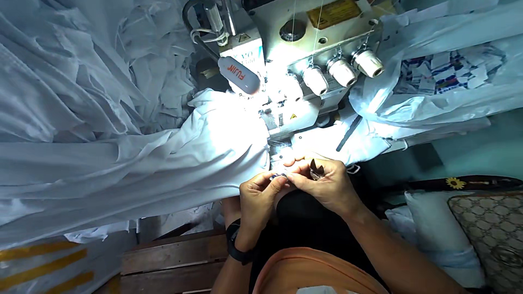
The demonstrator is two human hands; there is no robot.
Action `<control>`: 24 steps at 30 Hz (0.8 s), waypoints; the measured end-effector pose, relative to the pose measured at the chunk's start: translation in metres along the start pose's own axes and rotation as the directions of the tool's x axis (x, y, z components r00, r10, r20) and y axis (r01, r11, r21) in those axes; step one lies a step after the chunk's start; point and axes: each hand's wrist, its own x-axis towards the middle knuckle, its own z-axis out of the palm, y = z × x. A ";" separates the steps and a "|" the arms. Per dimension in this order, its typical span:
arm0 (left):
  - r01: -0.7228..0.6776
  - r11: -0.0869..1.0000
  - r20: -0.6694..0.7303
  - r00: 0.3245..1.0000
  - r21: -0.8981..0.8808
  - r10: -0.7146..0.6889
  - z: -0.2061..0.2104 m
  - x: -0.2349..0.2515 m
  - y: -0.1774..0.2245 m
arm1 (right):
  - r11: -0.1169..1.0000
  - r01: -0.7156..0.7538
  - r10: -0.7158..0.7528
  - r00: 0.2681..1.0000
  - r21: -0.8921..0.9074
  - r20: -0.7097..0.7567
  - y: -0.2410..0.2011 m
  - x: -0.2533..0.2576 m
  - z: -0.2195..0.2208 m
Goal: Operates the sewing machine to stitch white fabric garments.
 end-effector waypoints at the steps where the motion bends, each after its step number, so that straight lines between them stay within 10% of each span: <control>1: -0.002 1.000 0.010 1.000 0.010 0.002 0.000 -0.001 0.001 | 1.000 -0.001 0.001 1.000 0.010 -0.002 -0.001 0.000 0.000; 14: -0.091 0.995 0.003 0.996 0.039 0.091 0.000 -0.004 0.001 | 0.996 -0.057 0.064 0.993 0.069 -0.102 -0.006 0.001 0.010; 24: -0.032 0.999 -0.034 0.999 0.004 0.032 -0.002 -0.003 0.006 | 0.886 -0.427 0.389 0.897 0.183 0.211 -0.016 0.010 -0.008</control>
